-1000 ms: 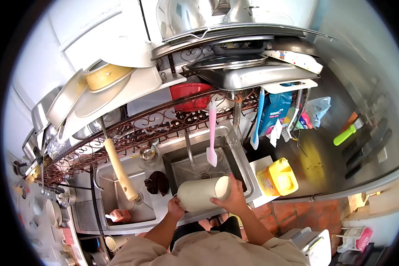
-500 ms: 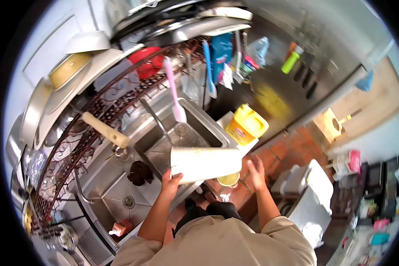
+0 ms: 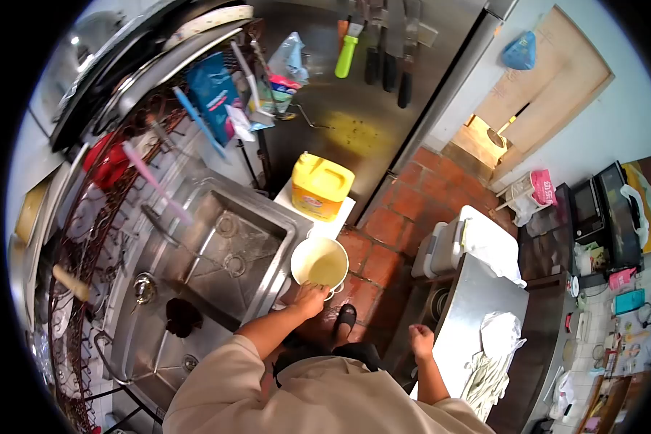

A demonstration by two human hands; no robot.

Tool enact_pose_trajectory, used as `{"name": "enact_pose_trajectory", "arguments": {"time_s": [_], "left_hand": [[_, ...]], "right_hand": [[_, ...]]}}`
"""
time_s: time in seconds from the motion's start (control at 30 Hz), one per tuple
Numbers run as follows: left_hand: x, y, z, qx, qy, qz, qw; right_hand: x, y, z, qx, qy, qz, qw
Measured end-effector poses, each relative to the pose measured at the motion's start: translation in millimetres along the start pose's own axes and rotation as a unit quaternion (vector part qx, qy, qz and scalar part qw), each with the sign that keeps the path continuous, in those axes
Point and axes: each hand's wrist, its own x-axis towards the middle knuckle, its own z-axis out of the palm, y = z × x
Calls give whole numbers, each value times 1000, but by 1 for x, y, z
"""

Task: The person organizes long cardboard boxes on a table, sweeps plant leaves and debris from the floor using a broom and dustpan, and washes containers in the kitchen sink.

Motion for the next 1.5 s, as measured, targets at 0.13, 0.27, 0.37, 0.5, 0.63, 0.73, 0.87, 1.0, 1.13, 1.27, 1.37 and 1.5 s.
{"name": "enact_pose_trajectory", "arguments": {"time_s": [0.13, 0.27, 0.37, 0.5, 0.63, 0.73, 0.87, 1.0, 1.13, 1.27, 1.37, 1.5], "left_hand": [[32, -17, 64, 33, -49, -3, 998], [43, -30, 114, 66, -118, -89, 987], [33, -23, 124, 44, -178, -134, 974], [2, -15, 124, -140, -103, -261, 949], [-50, -32, 101, -412, 88, -382, 822], [-100, -82, 29, -323, 267, -437, 796], [-160, -214, -70, -384, 589, -368, 608], [-150, -280, -217, -502, 584, -400, 497], [-168, -423, -189, -577, 582, -305, 485], [-154, -441, -211, -660, 541, -238, 464], [-150, -463, -191, -453, 605, -98, 648], [-144, -443, -222, -515, 554, -237, 610]], "right_hand": [[0, 22, -37, -53, -1, 3, 999], [15, 30, -82, -108, 8, 20, 994], [37, 31, -106, -156, -5, 48, 987], [80, 35, -105, -117, -67, 2, 991], [114, 29, -73, -54, -63, 60, 995], [144, 59, -56, 5, -104, 93, 990], [227, 167, -29, -140, -184, -126, 965], [238, 183, -5, -186, -229, -225, 929], [183, 153, 12, -165, -162, -225, 946], [112, 162, -7, -226, -97, -166, 955], [46, 151, -5, -280, -63, -32, 957], [-13, 141, -4, -264, -42, 205, 942]]}}
